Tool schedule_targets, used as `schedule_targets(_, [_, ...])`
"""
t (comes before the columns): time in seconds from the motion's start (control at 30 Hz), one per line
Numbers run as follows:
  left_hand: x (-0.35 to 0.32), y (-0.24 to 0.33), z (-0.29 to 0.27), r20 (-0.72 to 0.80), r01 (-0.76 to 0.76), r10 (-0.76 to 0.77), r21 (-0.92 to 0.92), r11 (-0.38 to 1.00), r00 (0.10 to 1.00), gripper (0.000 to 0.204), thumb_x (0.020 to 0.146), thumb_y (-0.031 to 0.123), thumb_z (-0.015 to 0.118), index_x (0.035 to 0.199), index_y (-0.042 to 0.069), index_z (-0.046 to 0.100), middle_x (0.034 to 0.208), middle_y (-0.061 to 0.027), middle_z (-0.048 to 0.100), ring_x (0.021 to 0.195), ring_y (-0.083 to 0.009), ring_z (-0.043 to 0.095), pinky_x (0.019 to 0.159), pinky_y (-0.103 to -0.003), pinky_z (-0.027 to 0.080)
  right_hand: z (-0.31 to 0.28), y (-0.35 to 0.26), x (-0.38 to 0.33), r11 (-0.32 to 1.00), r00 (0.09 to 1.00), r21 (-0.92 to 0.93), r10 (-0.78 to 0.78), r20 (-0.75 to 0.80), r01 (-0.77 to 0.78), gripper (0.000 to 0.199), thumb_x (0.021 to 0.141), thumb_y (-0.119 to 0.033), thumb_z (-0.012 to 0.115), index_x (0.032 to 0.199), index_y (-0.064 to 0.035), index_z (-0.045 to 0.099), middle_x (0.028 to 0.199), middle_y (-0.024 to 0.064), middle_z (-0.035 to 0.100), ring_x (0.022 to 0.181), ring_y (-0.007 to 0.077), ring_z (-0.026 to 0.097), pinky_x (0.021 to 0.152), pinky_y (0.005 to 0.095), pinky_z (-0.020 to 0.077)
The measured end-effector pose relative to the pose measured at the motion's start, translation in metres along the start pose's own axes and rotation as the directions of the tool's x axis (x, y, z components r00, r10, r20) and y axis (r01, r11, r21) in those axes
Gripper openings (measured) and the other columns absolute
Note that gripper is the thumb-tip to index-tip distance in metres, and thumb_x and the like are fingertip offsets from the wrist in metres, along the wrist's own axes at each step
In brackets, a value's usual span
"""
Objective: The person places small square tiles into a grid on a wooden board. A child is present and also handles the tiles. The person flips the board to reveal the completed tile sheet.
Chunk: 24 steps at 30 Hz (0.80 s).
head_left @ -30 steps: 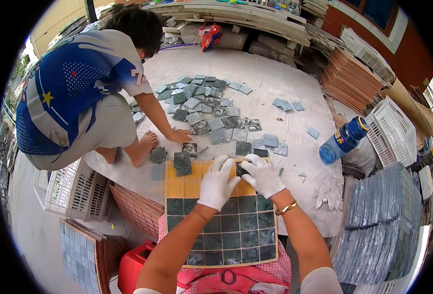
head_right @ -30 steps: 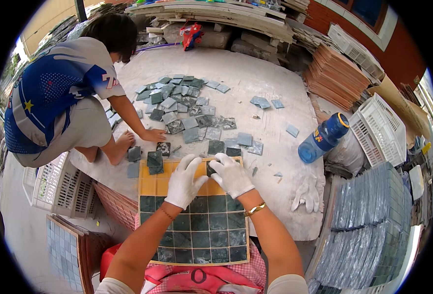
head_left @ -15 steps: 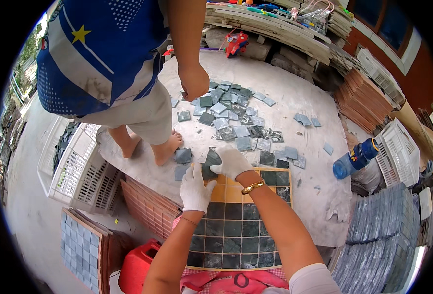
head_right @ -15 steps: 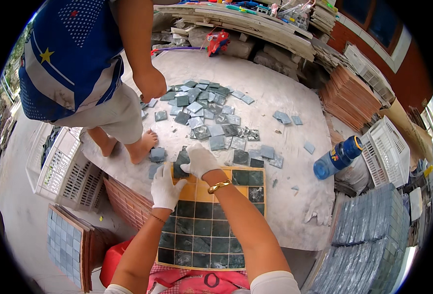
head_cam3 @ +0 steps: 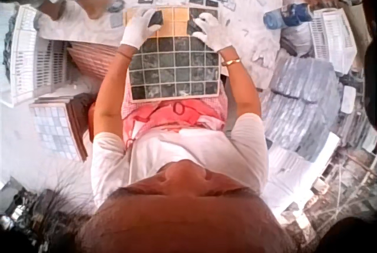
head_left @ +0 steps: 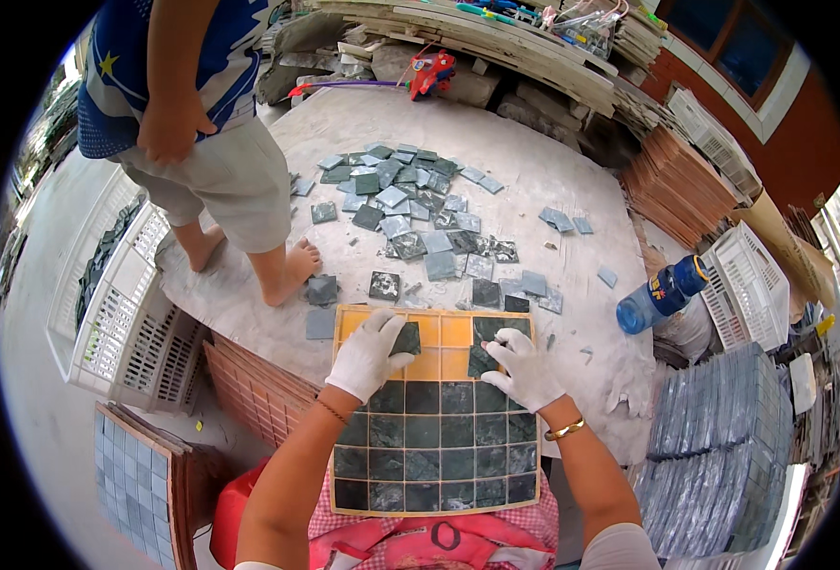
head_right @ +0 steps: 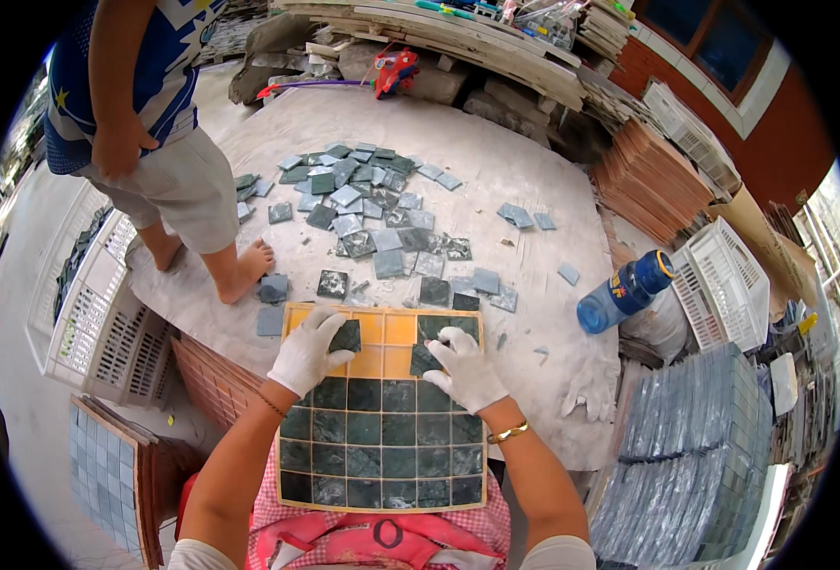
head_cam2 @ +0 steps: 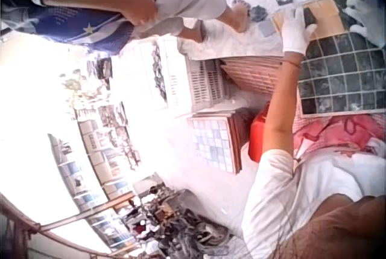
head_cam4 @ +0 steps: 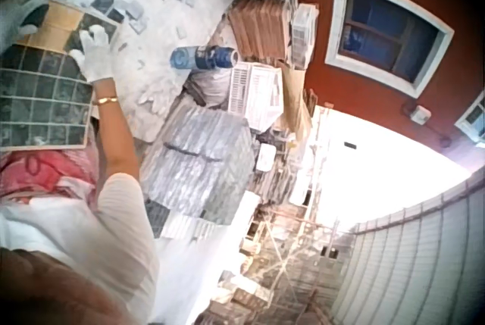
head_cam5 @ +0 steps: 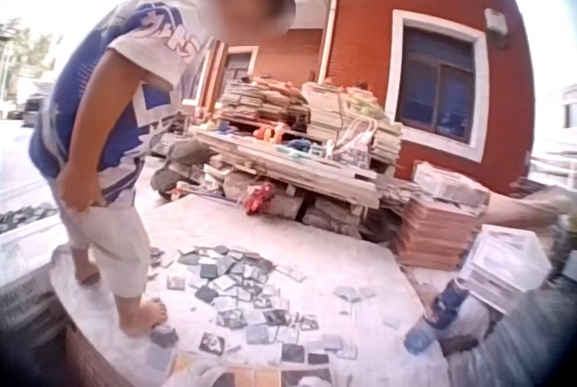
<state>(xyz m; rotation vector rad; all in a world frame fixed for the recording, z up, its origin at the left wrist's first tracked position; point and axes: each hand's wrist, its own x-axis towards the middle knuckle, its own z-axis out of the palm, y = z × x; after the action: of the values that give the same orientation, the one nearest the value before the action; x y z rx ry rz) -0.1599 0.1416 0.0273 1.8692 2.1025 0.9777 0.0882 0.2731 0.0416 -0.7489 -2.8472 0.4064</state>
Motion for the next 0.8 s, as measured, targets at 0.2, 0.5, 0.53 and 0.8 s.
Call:
schedule_targets(0.2, [0.005,0.042,0.028,0.166,-0.086,0.088,-0.025,0.996,0.982,0.047,0.072,0.020,0.073,0.110,0.003,0.052,0.111,-0.0161,0.051,0.100,-0.0363,0.054,0.084,-0.041,0.047,0.004,-0.012,0.009,0.985,0.985,-0.041,-0.170,-0.044,0.168,0.049,0.075,-0.025,0.072,0.115,-0.0063,0.050,0.109,0.0113,0.050,0.101,0.0299,0.053,0.085,0.0389,0.0482])
schedule_targets(0.5, [0.006,0.051,0.049,0.164,-0.051,0.055,-0.031,0.998,0.985,0.044,0.071,0.021,0.074,0.105,0.004,0.052,0.109,-0.0148,0.050,0.097,-0.0348,0.056,0.079,-0.041,0.049,-0.027,-0.015,0.001,0.991,0.979,0.055,0.113,0.171,-0.123,0.049,0.080,-0.024,0.067,0.122,-0.0085,0.047,0.107,0.0145,0.055,0.102,0.0328,0.056,0.083,0.0415,0.0486])
schedule_targets(0.53, [0.006,0.053,0.052,0.147,-0.048,0.052,-0.031,0.998,0.988,0.041,0.071,0.021,0.074,0.101,0.004,0.052,0.108,-0.0144,0.049,0.096,-0.0342,0.056,0.078,-0.041,0.049,-0.024,-0.012,0.003,0.985,0.983,0.105,0.119,0.140,-0.134,0.047,0.081,-0.025,0.065,0.121,-0.0084,0.048,0.109,0.0152,0.055,0.101,0.0329,0.057,0.083,0.0415,0.0485])
schedule_targets(0.8, [-0.032,0.077,0.057,0.044,-0.040,0.037,0.063,0.997,0.998,0.062,0.071,0.016,0.072,0.123,0.001,0.044,0.115,-0.0162,0.048,0.107,-0.0353,0.051,0.087,-0.040,0.047,-0.011,0.013,0.086,0.970,0.977,0.164,0.195,-0.082,-0.180,0.031,0.083,-0.021,0.060,0.110,-0.0093,0.054,0.102,0.0164,0.060,0.096,0.0351,0.059,0.081,0.0436,0.0474])
